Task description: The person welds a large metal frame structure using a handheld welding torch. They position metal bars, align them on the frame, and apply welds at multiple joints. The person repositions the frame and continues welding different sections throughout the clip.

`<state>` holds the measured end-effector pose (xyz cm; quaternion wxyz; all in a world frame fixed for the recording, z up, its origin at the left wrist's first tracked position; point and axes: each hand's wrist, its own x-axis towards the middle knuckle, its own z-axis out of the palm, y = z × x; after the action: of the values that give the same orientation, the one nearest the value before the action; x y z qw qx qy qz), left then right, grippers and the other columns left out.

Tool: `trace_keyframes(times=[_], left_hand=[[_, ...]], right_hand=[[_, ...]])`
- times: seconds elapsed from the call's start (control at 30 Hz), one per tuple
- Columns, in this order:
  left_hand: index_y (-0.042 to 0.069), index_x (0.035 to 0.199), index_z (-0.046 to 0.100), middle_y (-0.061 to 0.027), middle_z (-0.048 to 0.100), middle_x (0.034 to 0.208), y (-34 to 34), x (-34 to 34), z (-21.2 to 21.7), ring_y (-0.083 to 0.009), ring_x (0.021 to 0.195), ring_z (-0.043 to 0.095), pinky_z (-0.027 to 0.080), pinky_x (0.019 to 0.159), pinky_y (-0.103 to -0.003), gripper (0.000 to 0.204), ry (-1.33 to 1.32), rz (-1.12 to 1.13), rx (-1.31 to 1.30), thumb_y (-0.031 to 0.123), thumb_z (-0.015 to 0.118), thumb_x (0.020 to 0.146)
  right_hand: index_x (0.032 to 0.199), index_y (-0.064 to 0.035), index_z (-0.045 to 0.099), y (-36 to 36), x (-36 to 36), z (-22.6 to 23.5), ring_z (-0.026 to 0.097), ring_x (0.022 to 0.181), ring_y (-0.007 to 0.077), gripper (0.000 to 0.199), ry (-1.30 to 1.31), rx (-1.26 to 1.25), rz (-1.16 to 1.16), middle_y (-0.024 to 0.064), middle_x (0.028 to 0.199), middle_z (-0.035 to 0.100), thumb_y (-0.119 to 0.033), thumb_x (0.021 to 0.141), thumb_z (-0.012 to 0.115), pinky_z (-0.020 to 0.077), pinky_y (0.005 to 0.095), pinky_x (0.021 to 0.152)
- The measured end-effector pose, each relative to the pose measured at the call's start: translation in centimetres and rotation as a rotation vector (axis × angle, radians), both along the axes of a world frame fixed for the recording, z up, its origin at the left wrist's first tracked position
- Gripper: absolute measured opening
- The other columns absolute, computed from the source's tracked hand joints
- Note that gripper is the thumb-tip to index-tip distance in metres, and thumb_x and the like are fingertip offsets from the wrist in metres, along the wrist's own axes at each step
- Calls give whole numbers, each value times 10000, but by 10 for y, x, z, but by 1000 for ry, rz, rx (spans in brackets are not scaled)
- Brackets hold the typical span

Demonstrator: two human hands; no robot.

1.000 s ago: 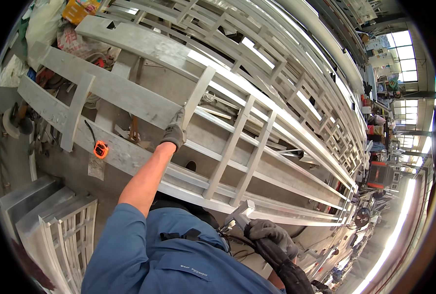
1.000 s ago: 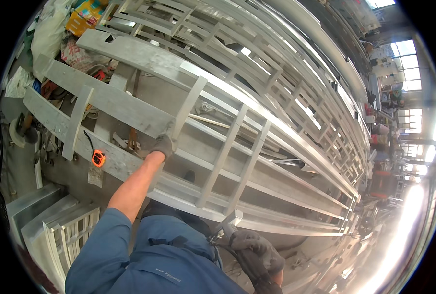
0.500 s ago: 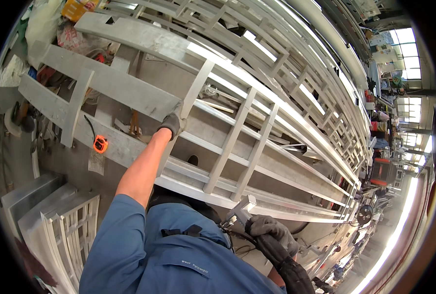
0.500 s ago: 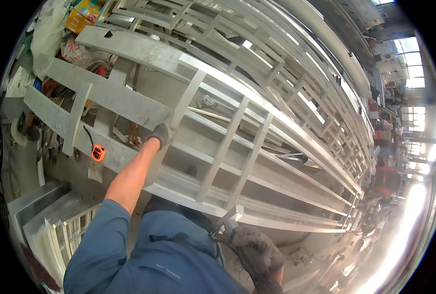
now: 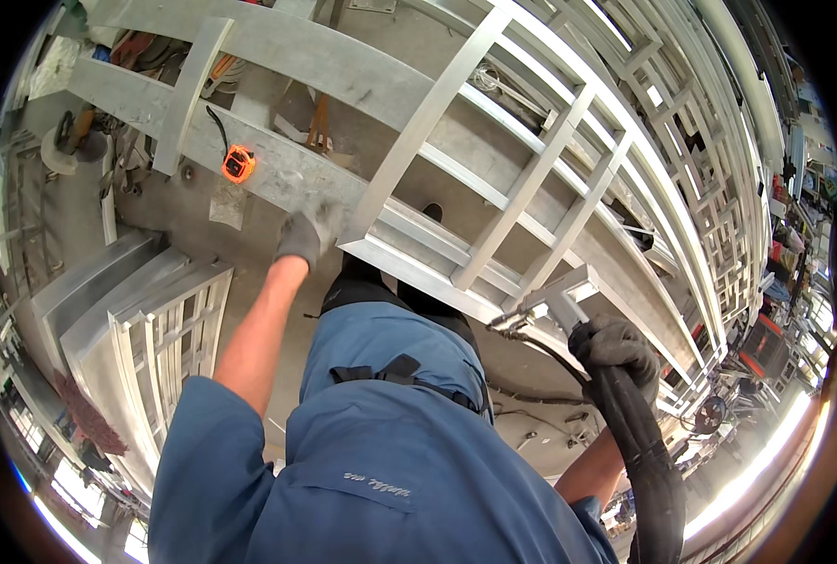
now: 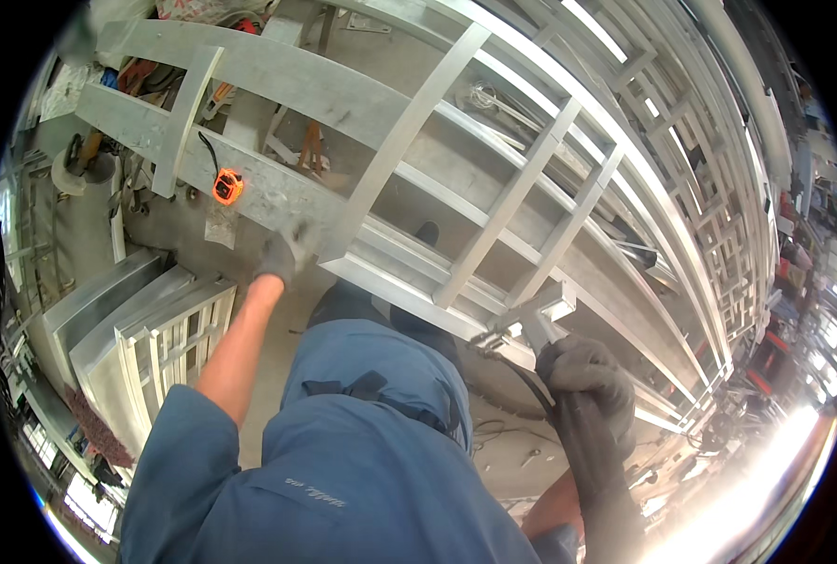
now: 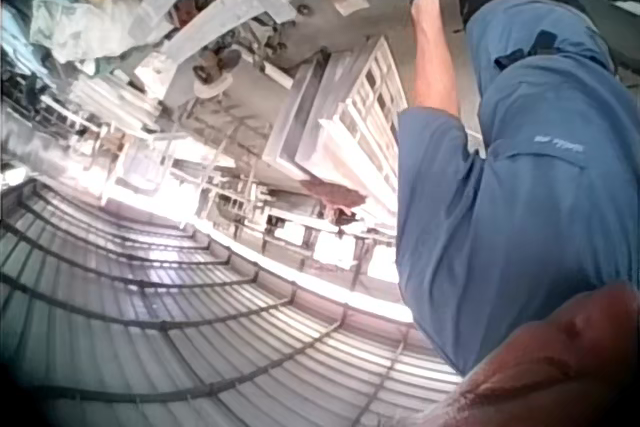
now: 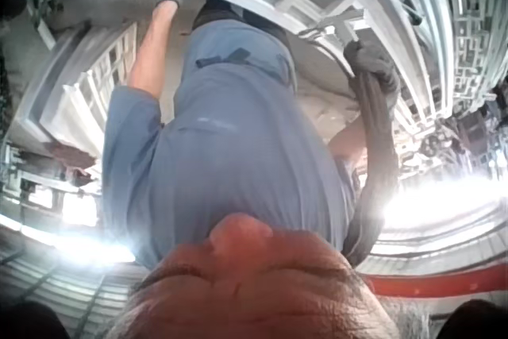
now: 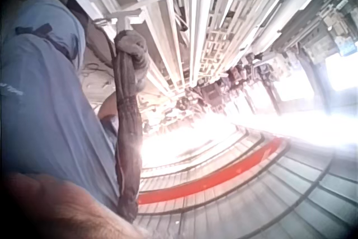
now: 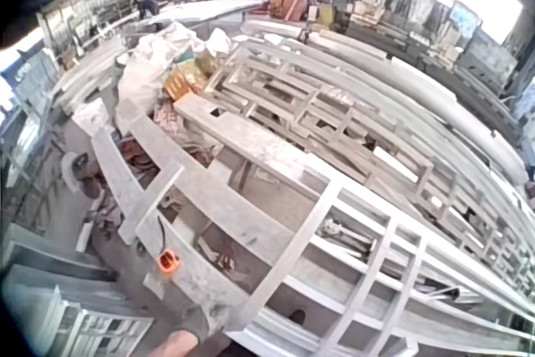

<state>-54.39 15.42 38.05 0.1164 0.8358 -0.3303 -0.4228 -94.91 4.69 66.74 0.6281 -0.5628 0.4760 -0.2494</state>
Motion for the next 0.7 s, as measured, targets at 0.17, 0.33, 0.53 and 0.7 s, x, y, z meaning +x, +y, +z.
trace_keyframes(times=[0.17, 0.33, 0.53, 0.7], left_hand=[[109, 1664, 258, -272, 566, 1472, 19, -60, 18, -439, 1333, 576, 471, 1105, -489, 1042, 4, -99, 301, 574, 715, 851], [50, 1629, 261, -264, 485, 1512, -4, -96, 21, -434, 1371, 535, 471, 1110, -486, 1126, -102, 109, 389, 678, 716, 813], [-47, 1374, 476, -266, 570, 1323, 9, -115, -17, -404, 1230, 613, 511, 1030, -470, 958, -342, 169, 310, 691, 693, 804], [-17, 1144, 556, -196, 615, 1103, 23, -123, -50, -375, 995, 682, 571, 817, -495, 664, -606, 129, 175, 540, 717, 820]], right_hand=[[930, 2, 680, -18, 9, -24, 620, 971, 252, 12, -103, -130, 66, 120, 1013, 605, 0, 930, 692, 519, 431, 911], [1016, -48, 712, -17, 33, -32, 652, 1059, 286, 270, -135, -27, 116, 129, 1032, 682, -65, 793, 863, 511, 464, 989], [1068, -21, 725, 2, 49, -74, 649, 1100, 319, 275, -344, 96, 302, 158, 1100, 665, -23, 816, 835, 517, 460, 957], [1185, 4, 705, -6, 44, -95, 629, 1127, 328, 397, -373, 174, 614, 170, 1195, 641, -222, 878, 815, 482, 456, 990]])
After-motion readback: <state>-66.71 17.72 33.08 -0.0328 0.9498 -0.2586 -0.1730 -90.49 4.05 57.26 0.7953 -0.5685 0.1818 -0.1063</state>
